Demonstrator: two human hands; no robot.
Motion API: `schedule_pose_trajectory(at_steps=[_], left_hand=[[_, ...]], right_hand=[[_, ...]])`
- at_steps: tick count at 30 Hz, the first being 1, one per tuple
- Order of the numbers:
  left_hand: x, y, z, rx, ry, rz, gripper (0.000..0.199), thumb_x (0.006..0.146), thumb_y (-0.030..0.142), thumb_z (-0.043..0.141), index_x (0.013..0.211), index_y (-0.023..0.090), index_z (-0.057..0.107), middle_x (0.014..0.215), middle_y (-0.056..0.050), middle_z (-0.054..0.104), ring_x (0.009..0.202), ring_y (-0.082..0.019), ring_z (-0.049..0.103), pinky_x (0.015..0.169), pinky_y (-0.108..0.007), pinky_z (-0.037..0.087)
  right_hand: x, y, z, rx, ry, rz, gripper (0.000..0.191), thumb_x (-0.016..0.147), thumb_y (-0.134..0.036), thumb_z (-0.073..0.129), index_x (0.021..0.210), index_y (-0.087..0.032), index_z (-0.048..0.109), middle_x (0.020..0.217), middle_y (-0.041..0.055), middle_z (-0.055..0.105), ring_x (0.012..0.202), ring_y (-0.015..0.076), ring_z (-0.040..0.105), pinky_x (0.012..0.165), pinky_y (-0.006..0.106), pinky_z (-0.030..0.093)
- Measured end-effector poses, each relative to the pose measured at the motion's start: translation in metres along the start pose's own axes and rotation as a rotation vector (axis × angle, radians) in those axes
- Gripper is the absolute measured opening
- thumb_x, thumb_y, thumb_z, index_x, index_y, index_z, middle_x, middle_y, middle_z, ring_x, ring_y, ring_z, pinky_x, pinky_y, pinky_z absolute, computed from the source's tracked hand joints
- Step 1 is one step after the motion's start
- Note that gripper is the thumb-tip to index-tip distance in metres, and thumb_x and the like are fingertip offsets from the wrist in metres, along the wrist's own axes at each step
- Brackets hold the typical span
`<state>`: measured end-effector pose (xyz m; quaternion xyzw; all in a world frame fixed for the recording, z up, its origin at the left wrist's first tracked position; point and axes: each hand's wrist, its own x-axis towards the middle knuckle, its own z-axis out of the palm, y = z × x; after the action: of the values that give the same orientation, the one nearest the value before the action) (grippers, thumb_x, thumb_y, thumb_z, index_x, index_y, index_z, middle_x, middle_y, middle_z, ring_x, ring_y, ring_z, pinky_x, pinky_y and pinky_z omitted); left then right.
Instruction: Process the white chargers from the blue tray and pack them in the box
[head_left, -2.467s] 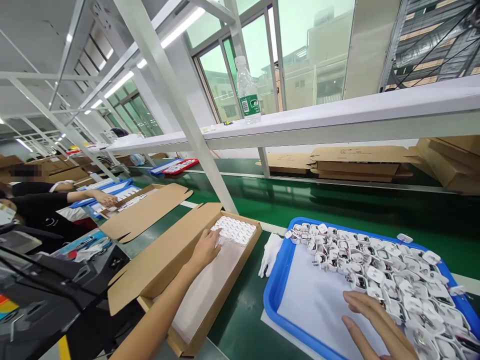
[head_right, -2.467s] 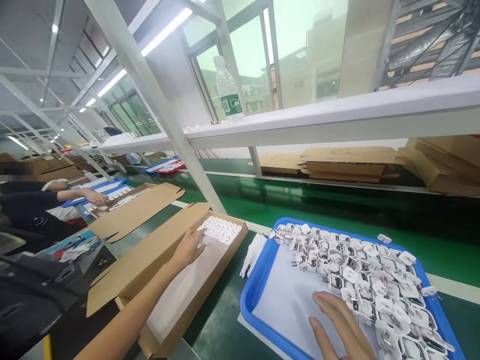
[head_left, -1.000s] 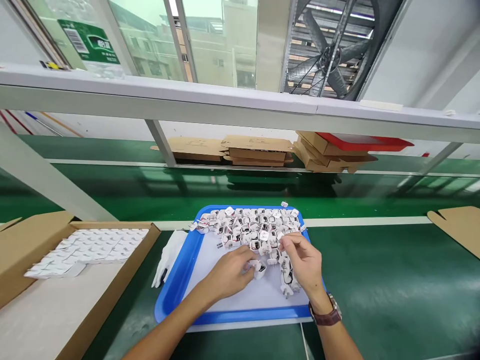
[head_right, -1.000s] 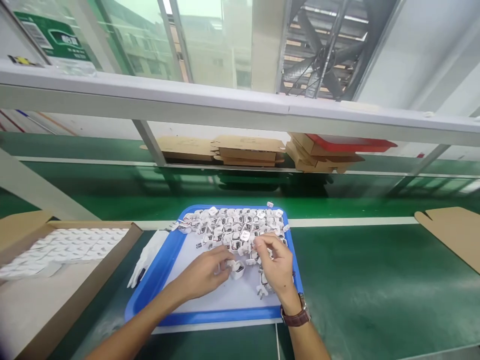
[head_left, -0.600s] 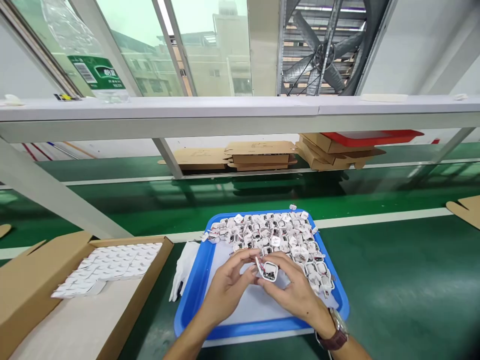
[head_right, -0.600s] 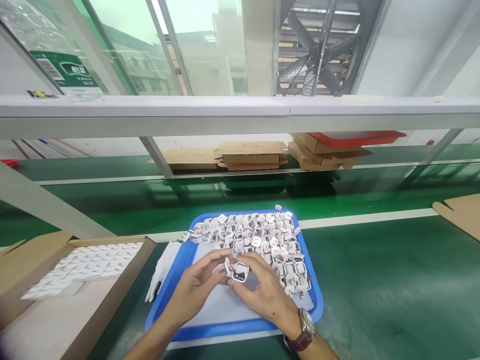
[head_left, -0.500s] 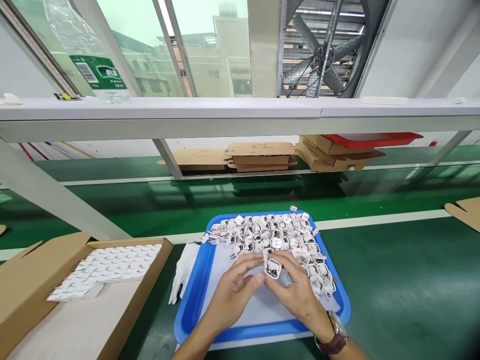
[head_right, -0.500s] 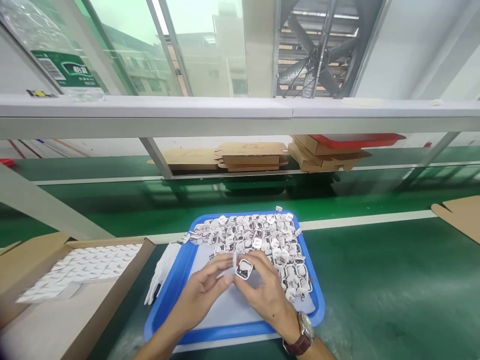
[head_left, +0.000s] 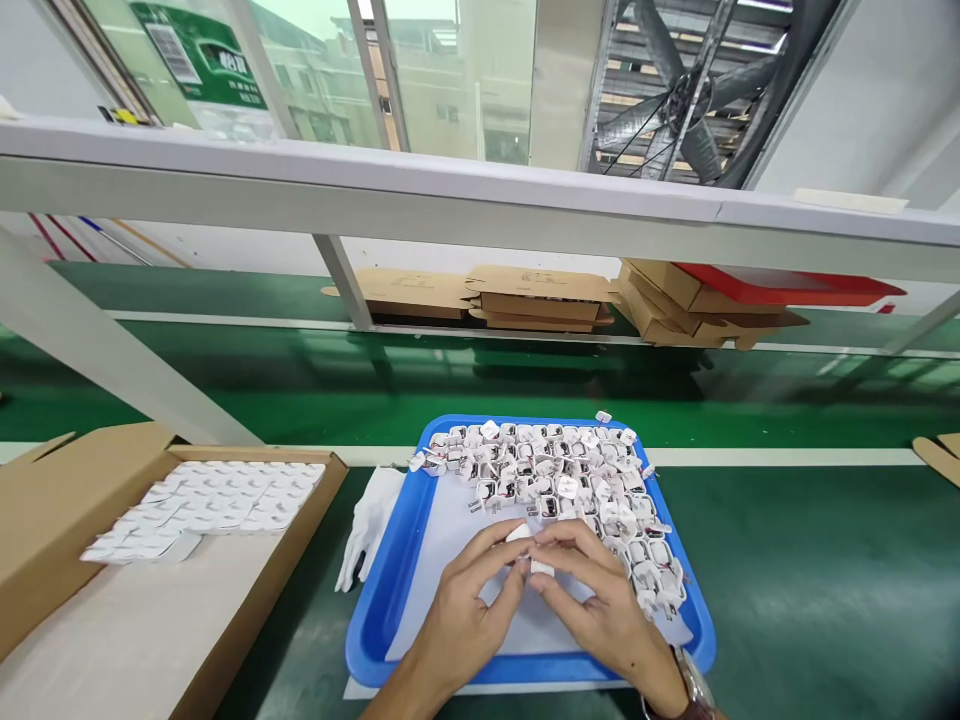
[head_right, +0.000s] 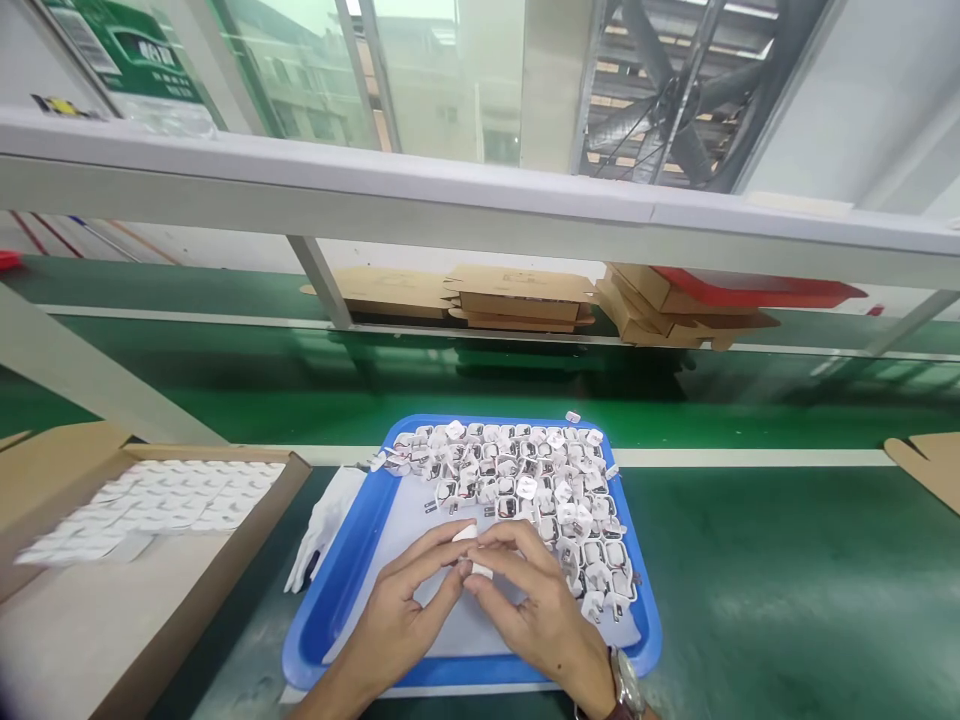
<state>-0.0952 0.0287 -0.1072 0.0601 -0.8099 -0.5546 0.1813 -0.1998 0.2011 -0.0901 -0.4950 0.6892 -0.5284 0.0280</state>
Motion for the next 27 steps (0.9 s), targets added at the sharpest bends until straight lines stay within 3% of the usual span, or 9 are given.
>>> schedule_pose_trajectory(at_steps=[3,7,14,19,22,27], left_hand=[[0.000,0.001,0.002,-0.058,-0.005,-0.059,0.028,0.103,0.029,0.055,0.121,0.023,0.076,0.126,-0.011,0.075,0.117,-0.025,0.071,0.102,-0.036,0.058],[0.003,0.003,0.001,-0.223,-0.026,-0.202,0.028,0.104,0.035,0.056,0.122,0.022,0.074,0.122,-0.010,0.077,0.114,-0.025,0.072,0.099,-0.034,0.059],[0.006,0.006,0.001,-0.370,0.001,-0.217,0.028,0.096,0.038,0.067,0.113,0.018,0.077,0.111,-0.012,0.079,0.105,-0.027,0.074,0.089,-0.034,0.062],[0.008,-0.003,0.009,-0.393,0.101,-0.258,0.025,0.088,0.039,0.075,0.096,0.015,0.078,0.092,-0.010,0.078,0.084,-0.023,0.073,0.075,-0.031,0.061],[0.009,-0.002,0.008,-0.429,0.049,-0.319,0.028,0.087,0.040,0.076,0.099,0.015,0.077,0.092,-0.009,0.078,0.085,-0.023,0.073,0.078,-0.032,0.060],[0.007,0.007,-0.010,-0.503,-0.098,-0.316,0.036,0.090,0.040,0.076,0.120,0.020,0.076,0.110,-0.010,0.075,0.106,-0.026,0.070,0.095,-0.037,0.057]], right_hand=[[-0.001,0.005,0.000,-0.065,0.034,-0.048,0.042,0.100,-0.007,0.061,0.137,-0.028,0.063,0.115,0.0102,0.067,0.106,0.0239,0.068,0.088,0.039,0.062],[-0.005,0.011,-0.002,-0.130,-0.018,-0.095,0.049,0.099,-0.004,0.061,0.143,-0.025,0.058,0.122,0.0131,0.066,0.114,0.0256,0.068,0.092,0.039,0.062],[-0.006,0.009,-0.004,-0.121,0.023,-0.040,0.044,0.098,-0.005,0.060,0.137,-0.026,0.064,0.124,0.0125,0.067,0.115,0.0269,0.069,0.095,0.041,0.061],[-0.005,0.005,0.000,-0.188,-0.036,-0.157,0.053,0.096,0.002,0.059,0.142,-0.025,0.060,0.120,0.0138,0.067,0.112,0.0279,0.066,0.093,0.045,0.059],[-0.005,0.007,0.001,-0.197,-0.017,-0.151,0.051,0.096,0.001,0.059,0.139,-0.025,0.060,0.119,0.0136,0.067,0.111,0.0283,0.066,0.091,0.046,0.059],[-0.005,0.012,-0.002,-0.194,0.050,-0.132,0.046,0.097,-0.004,0.059,0.136,-0.028,0.063,0.115,0.0121,0.069,0.107,0.0286,0.067,0.086,0.046,0.060]])
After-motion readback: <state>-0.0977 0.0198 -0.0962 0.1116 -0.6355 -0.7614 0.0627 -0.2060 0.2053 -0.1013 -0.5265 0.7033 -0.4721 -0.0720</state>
